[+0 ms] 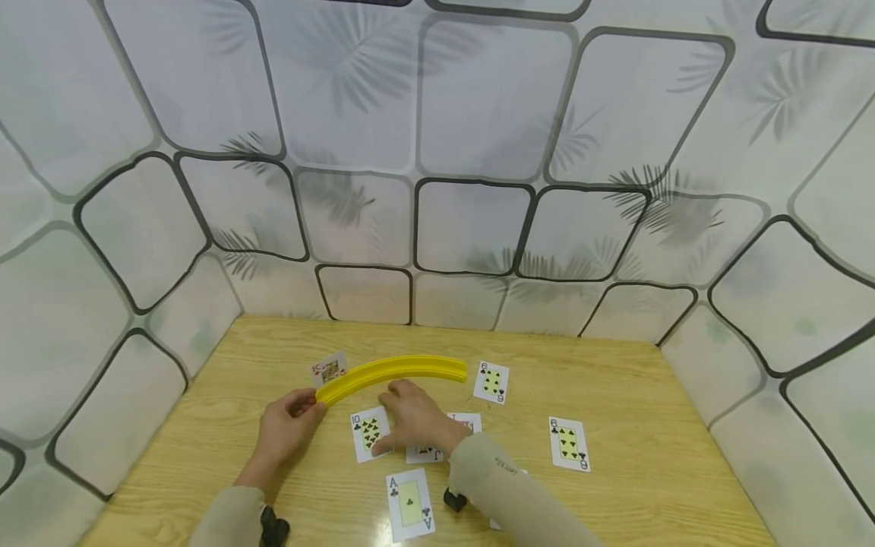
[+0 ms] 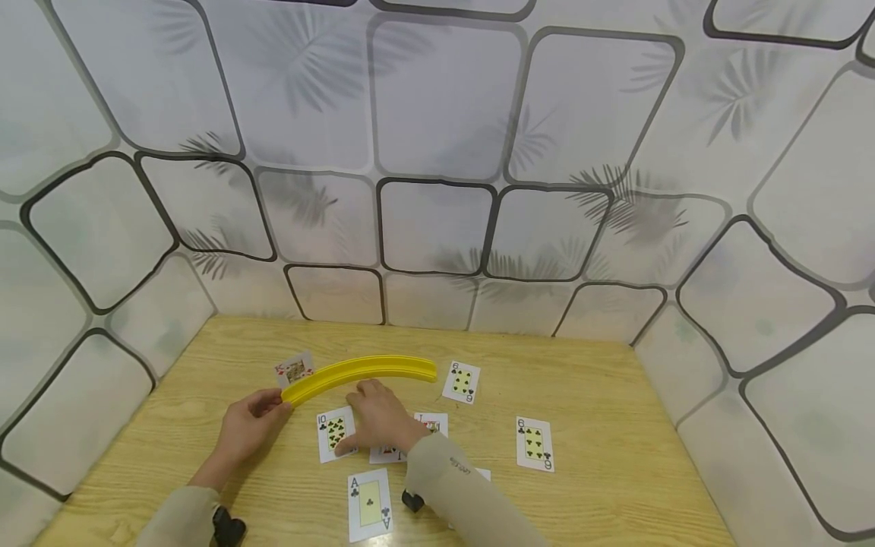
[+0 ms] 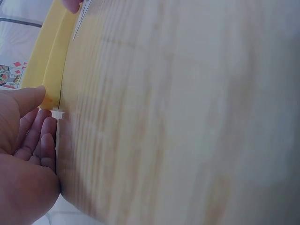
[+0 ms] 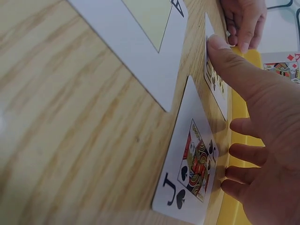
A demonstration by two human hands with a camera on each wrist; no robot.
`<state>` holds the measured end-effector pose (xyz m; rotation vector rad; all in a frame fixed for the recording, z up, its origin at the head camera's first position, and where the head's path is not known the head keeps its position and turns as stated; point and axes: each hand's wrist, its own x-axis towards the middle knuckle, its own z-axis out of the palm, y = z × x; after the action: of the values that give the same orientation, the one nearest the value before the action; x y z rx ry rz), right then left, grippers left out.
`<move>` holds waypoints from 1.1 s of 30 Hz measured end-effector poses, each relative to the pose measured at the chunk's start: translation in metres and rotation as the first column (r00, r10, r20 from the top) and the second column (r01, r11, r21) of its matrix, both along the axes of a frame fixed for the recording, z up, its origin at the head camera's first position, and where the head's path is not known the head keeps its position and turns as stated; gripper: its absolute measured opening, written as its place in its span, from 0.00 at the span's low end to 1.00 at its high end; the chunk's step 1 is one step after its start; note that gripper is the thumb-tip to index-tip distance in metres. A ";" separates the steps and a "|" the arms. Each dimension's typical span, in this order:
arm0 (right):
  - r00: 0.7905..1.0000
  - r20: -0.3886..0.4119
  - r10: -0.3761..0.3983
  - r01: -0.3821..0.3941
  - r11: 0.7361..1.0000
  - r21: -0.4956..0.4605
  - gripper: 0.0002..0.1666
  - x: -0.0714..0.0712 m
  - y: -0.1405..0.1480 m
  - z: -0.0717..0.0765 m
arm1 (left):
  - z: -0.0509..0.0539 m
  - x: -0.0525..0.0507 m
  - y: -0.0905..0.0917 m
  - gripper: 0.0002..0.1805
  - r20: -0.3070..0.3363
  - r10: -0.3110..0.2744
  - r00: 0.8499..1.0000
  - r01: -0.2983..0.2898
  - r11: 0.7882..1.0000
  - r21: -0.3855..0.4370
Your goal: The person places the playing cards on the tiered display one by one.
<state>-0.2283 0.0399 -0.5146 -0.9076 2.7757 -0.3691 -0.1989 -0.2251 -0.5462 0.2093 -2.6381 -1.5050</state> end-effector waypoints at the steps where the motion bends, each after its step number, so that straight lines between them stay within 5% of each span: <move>1: 1.000 0.000 0.000 0.000 1.000 -0.001 0.58 0.000 0.000 0.000 | 0.000 0.000 0.000 0.19 0.001 0.000 1.000 0.000 1.000 0.002; 33: 0.999 -0.041 0.000 -0.001 1.000 -0.025 0.51 -0.002 -0.004 0.000 | 0.004 0.002 0.001 0.19 0.011 -0.006 1.000 0.006 1.000 0.001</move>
<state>-0.2304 0.0363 -0.5149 -0.9320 2.8138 -0.3906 -0.1967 -0.2241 -0.5422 0.2102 -2.6496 -1.5110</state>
